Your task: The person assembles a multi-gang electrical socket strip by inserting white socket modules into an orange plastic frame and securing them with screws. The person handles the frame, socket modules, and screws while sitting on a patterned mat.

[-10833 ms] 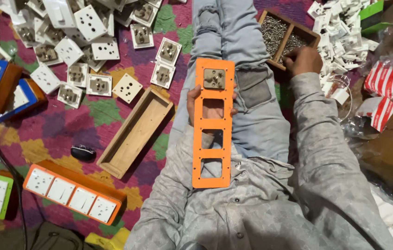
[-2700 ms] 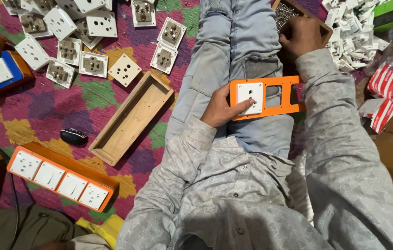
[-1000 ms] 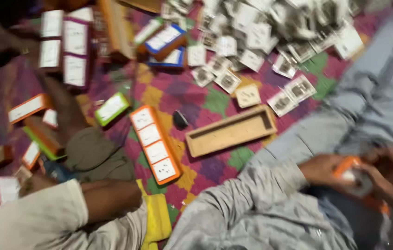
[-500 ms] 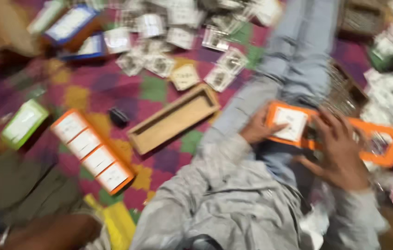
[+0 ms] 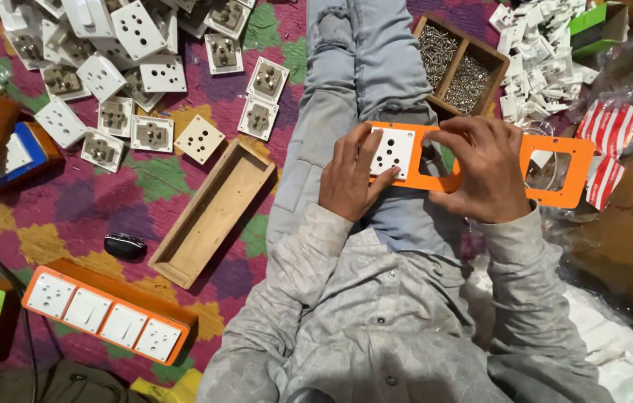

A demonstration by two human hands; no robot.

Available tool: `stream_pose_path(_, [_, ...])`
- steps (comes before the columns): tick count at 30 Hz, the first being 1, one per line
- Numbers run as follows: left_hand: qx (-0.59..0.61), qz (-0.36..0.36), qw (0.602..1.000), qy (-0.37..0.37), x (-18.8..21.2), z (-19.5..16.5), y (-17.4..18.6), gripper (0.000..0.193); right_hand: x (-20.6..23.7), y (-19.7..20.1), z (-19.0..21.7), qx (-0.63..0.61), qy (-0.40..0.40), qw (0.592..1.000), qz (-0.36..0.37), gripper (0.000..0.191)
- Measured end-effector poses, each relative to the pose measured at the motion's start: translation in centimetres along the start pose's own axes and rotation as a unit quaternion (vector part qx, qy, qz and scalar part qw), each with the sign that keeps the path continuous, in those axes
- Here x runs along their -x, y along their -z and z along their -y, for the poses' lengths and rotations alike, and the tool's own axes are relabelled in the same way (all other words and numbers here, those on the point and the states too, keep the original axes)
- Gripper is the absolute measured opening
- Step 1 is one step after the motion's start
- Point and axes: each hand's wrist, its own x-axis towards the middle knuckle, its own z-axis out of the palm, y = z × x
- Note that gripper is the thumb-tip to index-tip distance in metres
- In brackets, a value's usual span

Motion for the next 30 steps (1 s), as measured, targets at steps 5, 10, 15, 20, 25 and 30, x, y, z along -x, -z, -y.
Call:
stream_pose_path(5, [-0.025, 0.004, 1.000, -0.009, 0.0, 0.0, -0.2, 0.071, 0.1, 0.3, -0.2, -0.002, -0.001, 1.000, -0.010, 0.081])
stream_pose_path(10, [-0.011, 0.001, 1.000, -0.024, -0.2, -0.3, 0.5, 0.089, -0.1, 0.8, -0.1, -0.008, 0.001, 1.000, -0.003, 0.078])
stream_pose_path(15, [0.013, -0.012, 0.997, -0.069, -0.3, -0.6, 0.7, 0.122, -1.4, 2.8, 0.3, 0.027, 0.016, 0.999, 0.042, 0.078])
stream_pose_path(20, [0.078, -0.038, 0.994, -0.072, 0.2, 0.8, -0.5, 0.117, -4.0, 5.3, 2.1, 0.062, 0.048, 0.991, 0.112, 0.088])
stream_pose_path(25, [0.151, -0.049, 0.987, -0.024, 1.5, 2.9, -1.7, 0.118, -7.2, 6.6, 4.9, 0.152, 0.122, 0.974, 0.118, 0.078])
stream_pose_path(30, [0.299, -0.123, 0.944, 0.071, 1.5, 4.0, -2.6, 0.113, -6.2, 6.1, 7.5, 0.199, 0.290, 0.929, -0.113, 0.036])
